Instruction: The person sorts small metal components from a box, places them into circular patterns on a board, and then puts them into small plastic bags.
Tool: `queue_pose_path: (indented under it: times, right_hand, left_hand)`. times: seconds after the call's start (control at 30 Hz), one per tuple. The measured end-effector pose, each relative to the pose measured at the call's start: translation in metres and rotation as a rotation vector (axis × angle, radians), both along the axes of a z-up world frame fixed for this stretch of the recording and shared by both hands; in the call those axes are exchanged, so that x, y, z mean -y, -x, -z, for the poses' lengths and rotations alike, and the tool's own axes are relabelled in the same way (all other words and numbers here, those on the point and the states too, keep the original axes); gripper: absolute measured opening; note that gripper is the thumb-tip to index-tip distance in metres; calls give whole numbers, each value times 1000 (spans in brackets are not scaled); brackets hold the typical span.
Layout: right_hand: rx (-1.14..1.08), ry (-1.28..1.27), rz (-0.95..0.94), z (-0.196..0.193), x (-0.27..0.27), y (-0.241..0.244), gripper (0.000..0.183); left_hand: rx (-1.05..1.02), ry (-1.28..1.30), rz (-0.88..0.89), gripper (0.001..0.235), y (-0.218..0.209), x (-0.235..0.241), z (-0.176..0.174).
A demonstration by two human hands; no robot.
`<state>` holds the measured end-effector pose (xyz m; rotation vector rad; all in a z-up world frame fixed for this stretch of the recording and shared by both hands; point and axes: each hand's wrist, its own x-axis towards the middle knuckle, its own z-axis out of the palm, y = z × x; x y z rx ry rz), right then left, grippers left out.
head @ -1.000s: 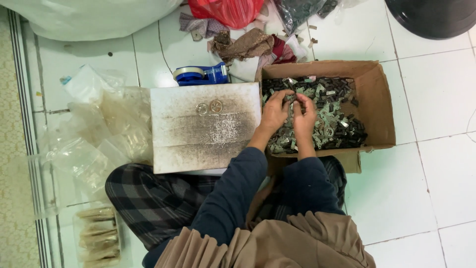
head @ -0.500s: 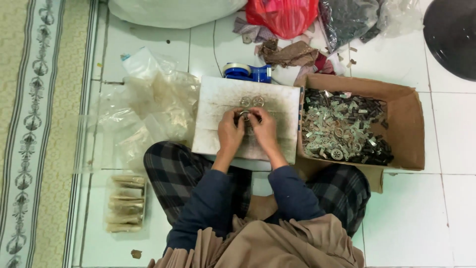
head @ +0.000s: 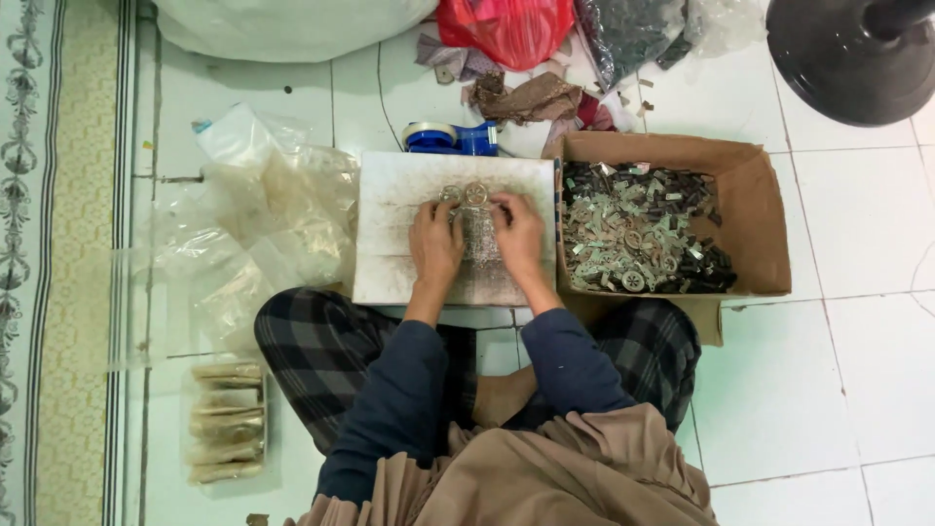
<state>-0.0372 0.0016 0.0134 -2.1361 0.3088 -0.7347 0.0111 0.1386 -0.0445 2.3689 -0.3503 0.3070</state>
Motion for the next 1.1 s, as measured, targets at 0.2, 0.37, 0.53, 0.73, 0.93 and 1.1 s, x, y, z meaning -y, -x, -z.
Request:
queue_pose_path:
  times: [0.2, 0.37, 0.53, 0.73, 0.93, 1.1]
  right_hand:
    - [-16, 37, 193, 27, 143, 29, 13]
    - [-310, -38, 263, 82, 247, 74, 13]
    - [-538, 0, 277, 108, 261, 91, 15]
    - [-691, 332, 15, 78, 229, 65, 32]
    - [-935, 602, -71, 69, 221, 52, 46]
    - [-915, 632, -119, 71, 218, 53, 39]
  left_hand:
    - [26, 173, 360, 20, 22, 115, -39]
    - [-41, -76, 614, 20, 47, 219, 5]
    - [-7, -633, 563, 19, 52, 257, 64]
    - [-105, -870, 544, 41, 35, 260, 58]
    - [-109, -937, 498, 39, 30, 272, 93]
    - [-124, -911, 507, 36, 29, 272, 88]
